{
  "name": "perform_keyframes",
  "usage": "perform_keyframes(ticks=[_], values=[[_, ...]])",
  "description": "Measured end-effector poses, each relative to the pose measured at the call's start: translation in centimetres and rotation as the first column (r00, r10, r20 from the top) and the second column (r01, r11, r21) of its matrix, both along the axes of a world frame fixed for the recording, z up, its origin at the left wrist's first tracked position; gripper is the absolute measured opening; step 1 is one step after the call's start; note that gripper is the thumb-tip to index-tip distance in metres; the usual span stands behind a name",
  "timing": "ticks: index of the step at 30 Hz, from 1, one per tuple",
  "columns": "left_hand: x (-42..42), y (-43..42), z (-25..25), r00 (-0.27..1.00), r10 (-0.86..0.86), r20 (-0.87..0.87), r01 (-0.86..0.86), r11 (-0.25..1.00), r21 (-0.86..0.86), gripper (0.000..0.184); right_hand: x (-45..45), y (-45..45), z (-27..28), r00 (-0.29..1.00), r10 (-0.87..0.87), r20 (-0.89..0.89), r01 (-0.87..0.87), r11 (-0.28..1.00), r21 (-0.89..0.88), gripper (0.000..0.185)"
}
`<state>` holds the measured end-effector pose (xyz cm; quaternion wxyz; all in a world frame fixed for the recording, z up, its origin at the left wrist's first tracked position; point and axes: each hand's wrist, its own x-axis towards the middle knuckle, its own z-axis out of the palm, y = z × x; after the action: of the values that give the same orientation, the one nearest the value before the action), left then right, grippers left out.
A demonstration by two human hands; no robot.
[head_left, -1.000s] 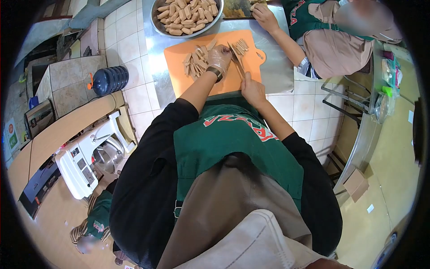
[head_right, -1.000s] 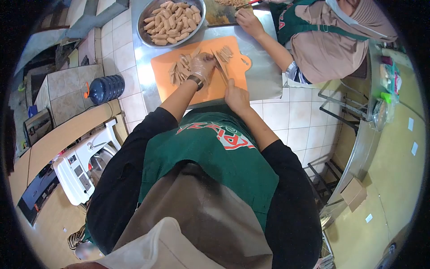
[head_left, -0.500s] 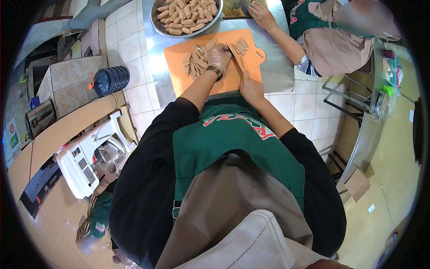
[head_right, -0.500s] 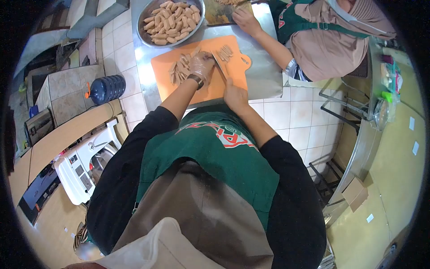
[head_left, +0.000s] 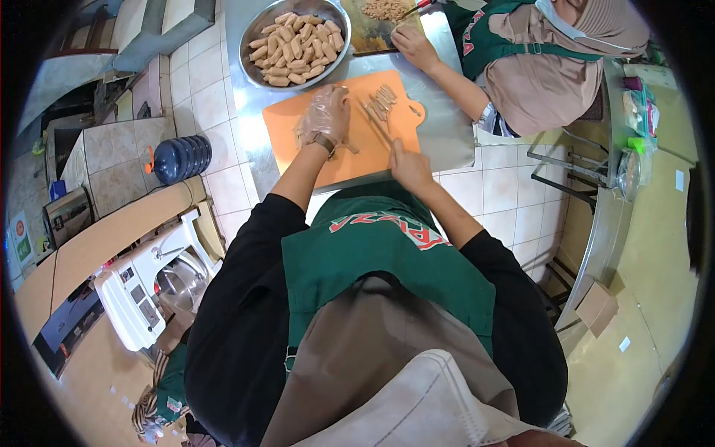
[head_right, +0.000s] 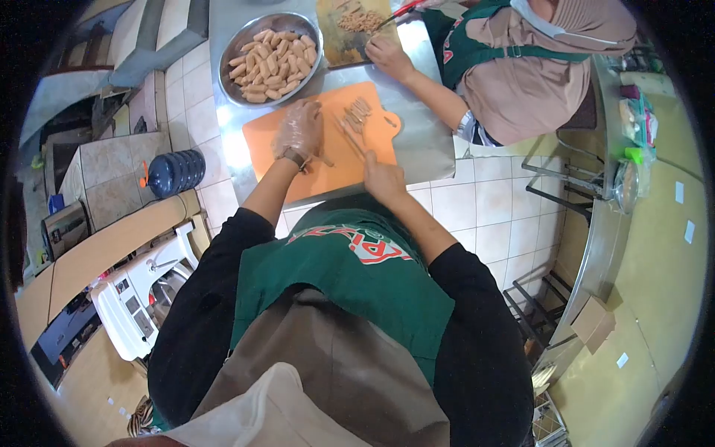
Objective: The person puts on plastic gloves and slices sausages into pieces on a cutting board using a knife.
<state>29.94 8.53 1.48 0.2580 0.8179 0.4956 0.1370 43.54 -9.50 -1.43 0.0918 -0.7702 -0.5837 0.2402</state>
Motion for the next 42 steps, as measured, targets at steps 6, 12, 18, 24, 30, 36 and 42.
perform_keyframes(ticks=[6, 12, 18, 24, 30, 36, 42], values=[[0.1, 2.1, -0.1, 0.945, -0.166, -0.28, 0.192, 0.979, 0.069, 0.025, -0.3, -0.3, -1.0, 0.999, 0.047, -0.012, -0.047, 0.999, 0.025, 0.017], [2.0, 3.3, 0.0, 0.939, -0.13, -0.318, 0.109, 0.991, -0.082, 0.026, 1.0, 1.1, -0.6, 0.999, 0.001, -0.043, 0.0, 1.0, 0.016, 0.019], [2.6, 1.2, -4.1, 0.903, 0.281, 0.325, -0.1, 0.873, -0.477, 0.019, 0.9, 0.7, 0.0, 0.993, -0.062, -0.096, 0.06, 0.998, -0.027, 0.019], [2.7, -2.5, -7.4, 0.848, 0.422, 0.32, -0.165, 0.785, -0.597, 0.015, 0.7, 1.2, 0.2, 0.991, -0.076, -0.108, 0.069, 0.995, -0.07, 0.019], [2.6, -2.6, -6.6, 0.805, 0.489, 0.337, -0.207, 0.763, -0.612, 0.016, 0.3, 1.2, 0.5, 0.995, -0.073, -0.071, 0.069, 0.996, -0.047, 0.019], [2.5, -2.3, -7.8, 0.834, 0.461, 0.304, -0.215, 0.778, -0.59, 0.018, -0.2, 1.6, 0.8, 0.999, -0.025, -0.048, 0.024, 0.999, -0.028, 0.018], [2.4, -2.3, -7.7, 0.867, 0.423, 0.264, -0.229, 0.808, -0.542, 0.019, -0.7, 1.8, 0.3, 1.0, -0.01, -0.007, 0.01, 0.998, -0.063, 0.019]])
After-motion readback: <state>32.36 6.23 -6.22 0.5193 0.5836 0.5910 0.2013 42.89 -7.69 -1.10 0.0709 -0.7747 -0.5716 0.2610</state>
